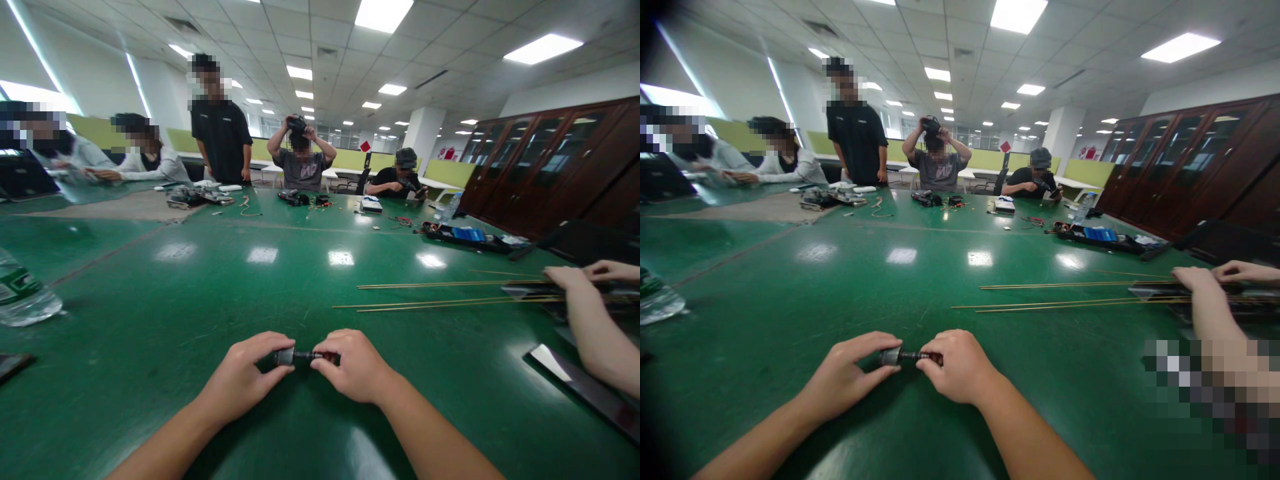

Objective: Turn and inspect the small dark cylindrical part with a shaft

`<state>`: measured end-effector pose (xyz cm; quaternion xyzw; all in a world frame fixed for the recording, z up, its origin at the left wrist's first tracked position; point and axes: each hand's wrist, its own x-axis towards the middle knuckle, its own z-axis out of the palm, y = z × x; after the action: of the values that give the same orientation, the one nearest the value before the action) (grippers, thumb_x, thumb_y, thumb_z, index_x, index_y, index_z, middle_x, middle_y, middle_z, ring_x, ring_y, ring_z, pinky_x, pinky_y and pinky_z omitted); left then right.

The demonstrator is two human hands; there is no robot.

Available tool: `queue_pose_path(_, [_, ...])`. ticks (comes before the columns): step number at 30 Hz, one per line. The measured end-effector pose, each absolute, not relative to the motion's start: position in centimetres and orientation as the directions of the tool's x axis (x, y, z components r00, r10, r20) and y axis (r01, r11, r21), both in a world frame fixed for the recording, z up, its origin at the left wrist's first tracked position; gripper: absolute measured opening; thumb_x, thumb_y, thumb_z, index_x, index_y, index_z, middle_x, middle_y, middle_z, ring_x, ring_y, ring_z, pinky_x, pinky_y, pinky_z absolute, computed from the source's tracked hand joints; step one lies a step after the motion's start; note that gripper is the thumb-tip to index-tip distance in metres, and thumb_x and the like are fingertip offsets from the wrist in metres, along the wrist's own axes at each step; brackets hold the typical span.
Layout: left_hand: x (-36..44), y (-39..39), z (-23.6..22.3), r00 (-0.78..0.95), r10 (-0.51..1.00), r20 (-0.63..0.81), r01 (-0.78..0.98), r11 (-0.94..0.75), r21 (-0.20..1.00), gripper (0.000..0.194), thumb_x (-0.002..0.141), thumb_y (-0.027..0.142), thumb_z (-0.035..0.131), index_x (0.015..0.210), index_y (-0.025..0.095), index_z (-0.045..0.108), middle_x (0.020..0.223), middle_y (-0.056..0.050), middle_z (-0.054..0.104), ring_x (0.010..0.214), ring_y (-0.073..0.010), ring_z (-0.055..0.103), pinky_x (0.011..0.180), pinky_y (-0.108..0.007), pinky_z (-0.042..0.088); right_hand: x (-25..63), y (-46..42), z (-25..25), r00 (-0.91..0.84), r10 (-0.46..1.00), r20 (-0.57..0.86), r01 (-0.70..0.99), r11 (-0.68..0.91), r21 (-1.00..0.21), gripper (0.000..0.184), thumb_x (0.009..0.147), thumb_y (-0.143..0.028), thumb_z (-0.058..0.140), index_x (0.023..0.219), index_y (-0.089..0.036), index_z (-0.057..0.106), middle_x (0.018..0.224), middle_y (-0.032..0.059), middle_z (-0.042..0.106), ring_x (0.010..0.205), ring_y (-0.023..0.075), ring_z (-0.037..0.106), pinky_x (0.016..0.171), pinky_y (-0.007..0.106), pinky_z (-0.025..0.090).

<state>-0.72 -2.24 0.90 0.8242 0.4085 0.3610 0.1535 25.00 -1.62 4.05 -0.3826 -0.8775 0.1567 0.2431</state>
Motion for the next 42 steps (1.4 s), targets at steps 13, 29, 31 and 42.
queue_pose_path(13, [-1.02,-2.09,0.82,0.408,0.792,0.454,0.567,-0.61,0.554,0.033,0.086,0.027,0.071,0.119,0.028,0.065,0.114,-0.003,0.07,0.106,-0.019,0.066,0.096,-0.033,0.054,25.04,-1.56,4.04,-0.585,0.75,0.308,0.595,0.655,-0.465,0.013,0.091,-0.029,0.065,0.093,-0.021,0.075,0.076,0.0014,0.068,0.073,0.0154,0.061,0.071,0.026,0.041])
queue_pose_path(29, [-1.18,-1.98,1.02,0.394,0.803,0.448,0.585,-0.594,0.552,0.033,0.086,0.029,0.071,0.118,0.032,0.064,0.114,0.0,0.07,0.106,-0.0173,0.066,0.096,-0.033,0.053,25.3,-1.31,3.92,-0.575,0.757,0.31,0.598,0.647,-0.473,0.014,0.091,-0.031,0.065,0.093,-0.022,0.075,0.077,0.0009,0.068,0.074,0.0153,0.06,0.071,0.026,0.04])
queue_pose_path(31, [-1.28,-1.93,0.97,0.393,0.8,0.454,0.583,-0.598,0.55,0.034,0.087,0.03,0.071,0.119,0.033,0.063,0.114,0.001,0.07,0.106,-0.0169,0.066,0.096,-0.032,0.053,25.33,-1.3,3.95,-0.574,0.758,0.309,0.6,0.647,-0.472,0.013,0.091,-0.031,0.065,0.093,-0.022,0.075,0.077,0.0007,0.068,0.074,0.0153,0.06,0.071,0.027,0.04])
queue_pose_path(42, [-1.41,-1.91,1.18,0.389,0.797,0.463,0.588,-0.601,0.541,0.033,0.086,0.03,0.071,0.119,0.032,0.064,0.115,0.0,0.07,0.106,-0.0173,0.066,0.096,-0.032,0.054,25.44,-1.29,4.17,-0.567,0.762,0.312,0.601,0.642,-0.476,0.013,0.091,-0.031,0.065,0.093,-0.022,0.075,0.077,0.0008,0.068,0.074,0.0153,0.059,0.07,0.027,0.039])
